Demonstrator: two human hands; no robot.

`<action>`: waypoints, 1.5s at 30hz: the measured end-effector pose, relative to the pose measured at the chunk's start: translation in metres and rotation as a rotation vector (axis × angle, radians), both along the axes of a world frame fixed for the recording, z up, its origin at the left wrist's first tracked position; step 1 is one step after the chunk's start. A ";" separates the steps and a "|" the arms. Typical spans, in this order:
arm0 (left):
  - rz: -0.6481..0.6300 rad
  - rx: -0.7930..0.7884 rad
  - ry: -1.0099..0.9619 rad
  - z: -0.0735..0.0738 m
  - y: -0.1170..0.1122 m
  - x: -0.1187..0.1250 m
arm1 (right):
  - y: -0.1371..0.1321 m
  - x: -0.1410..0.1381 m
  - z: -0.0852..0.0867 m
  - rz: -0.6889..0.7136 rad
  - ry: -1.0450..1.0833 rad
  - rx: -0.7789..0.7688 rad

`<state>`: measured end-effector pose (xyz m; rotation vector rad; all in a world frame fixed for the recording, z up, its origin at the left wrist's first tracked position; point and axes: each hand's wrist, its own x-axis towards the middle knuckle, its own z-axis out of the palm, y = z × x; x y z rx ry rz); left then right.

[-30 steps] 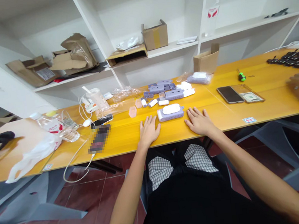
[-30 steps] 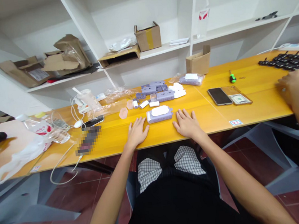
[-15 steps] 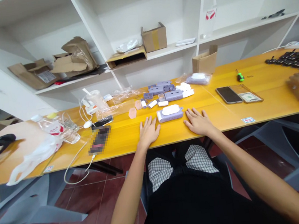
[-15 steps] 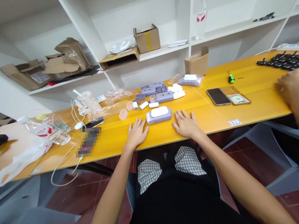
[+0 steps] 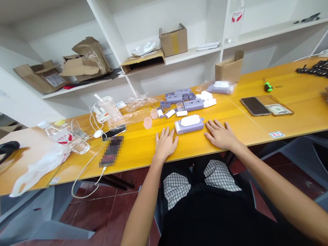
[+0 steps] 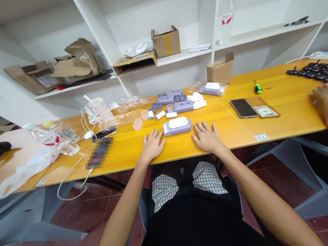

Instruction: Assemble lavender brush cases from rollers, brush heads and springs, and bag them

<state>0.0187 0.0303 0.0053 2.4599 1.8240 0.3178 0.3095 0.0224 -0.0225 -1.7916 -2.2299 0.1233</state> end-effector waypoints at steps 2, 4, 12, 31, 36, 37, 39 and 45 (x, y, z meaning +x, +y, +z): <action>0.002 0.001 0.000 0.000 0.000 0.000 | -0.001 0.000 0.001 -0.001 -0.015 -0.007; 0.002 0.001 0.007 0.000 0.000 0.000 | -0.001 0.000 0.002 0.000 -0.028 -0.008; 0.011 -0.025 0.062 0.006 -0.002 0.001 | -0.002 0.001 0.006 0.017 -0.120 -0.032; 0.008 0.007 -0.032 0.006 -0.005 0.001 | -0.002 -0.001 0.006 0.005 -0.137 0.009; 0.002 0.006 -0.012 0.005 -0.003 0.000 | -0.003 -0.001 0.006 0.002 -0.145 0.011; 0.001 0.007 -0.016 0.004 -0.003 0.000 | -0.003 -0.001 0.005 0.000 -0.143 0.012; -0.001 0.009 -0.021 0.004 -0.003 0.000 | -0.003 -0.001 0.005 0.000 -0.137 0.014; -0.001 0.014 -0.016 0.004 -0.003 0.000 | -0.004 -0.001 0.007 0.000 -0.132 0.009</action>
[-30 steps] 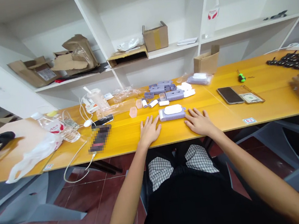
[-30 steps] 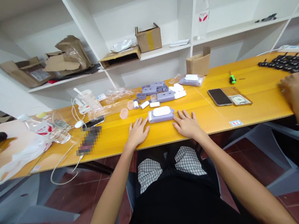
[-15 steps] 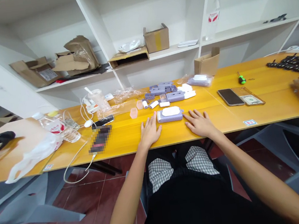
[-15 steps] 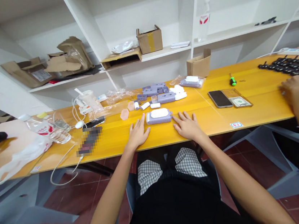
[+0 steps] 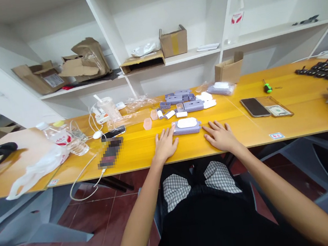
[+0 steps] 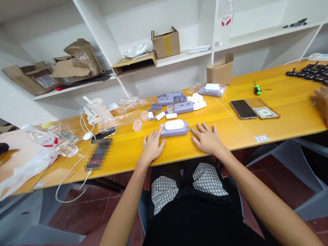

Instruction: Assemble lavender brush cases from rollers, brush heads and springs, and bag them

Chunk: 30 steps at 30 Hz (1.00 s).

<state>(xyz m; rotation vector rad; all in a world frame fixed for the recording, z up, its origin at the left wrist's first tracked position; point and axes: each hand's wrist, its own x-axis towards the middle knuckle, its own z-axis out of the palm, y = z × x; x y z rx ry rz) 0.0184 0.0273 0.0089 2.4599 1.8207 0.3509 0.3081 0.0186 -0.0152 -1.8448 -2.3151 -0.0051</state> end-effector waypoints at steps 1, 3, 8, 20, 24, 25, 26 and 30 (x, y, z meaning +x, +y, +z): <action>0.001 -0.002 0.000 0.000 0.000 0.000 | 0.000 0.000 0.000 -0.002 -0.001 -0.002; 0.007 -0.003 -0.006 0.000 0.000 0.000 | 0.000 0.000 0.001 -0.002 -0.002 -0.004; 0.012 -0.016 -0.013 0.002 0.000 0.001 | 0.000 0.000 0.001 0.002 0.007 0.004; 0.019 -0.029 0.074 0.000 0.003 0.000 | 0.001 0.001 -0.001 0.013 0.027 0.023; 0.008 -0.012 0.064 -0.001 0.002 -0.002 | 0.002 0.001 -0.002 0.006 0.050 0.042; 0.006 -0.008 0.061 -0.001 0.002 -0.002 | 0.002 0.001 -0.002 0.004 0.053 0.046; 0.006 -0.005 0.058 -0.001 0.002 -0.003 | 0.003 0.001 -0.003 0.003 0.055 0.048; 0.010 0.006 0.059 -0.001 0.002 -0.002 | 0.003 0.001 -0.003 0.006 0.059 0.046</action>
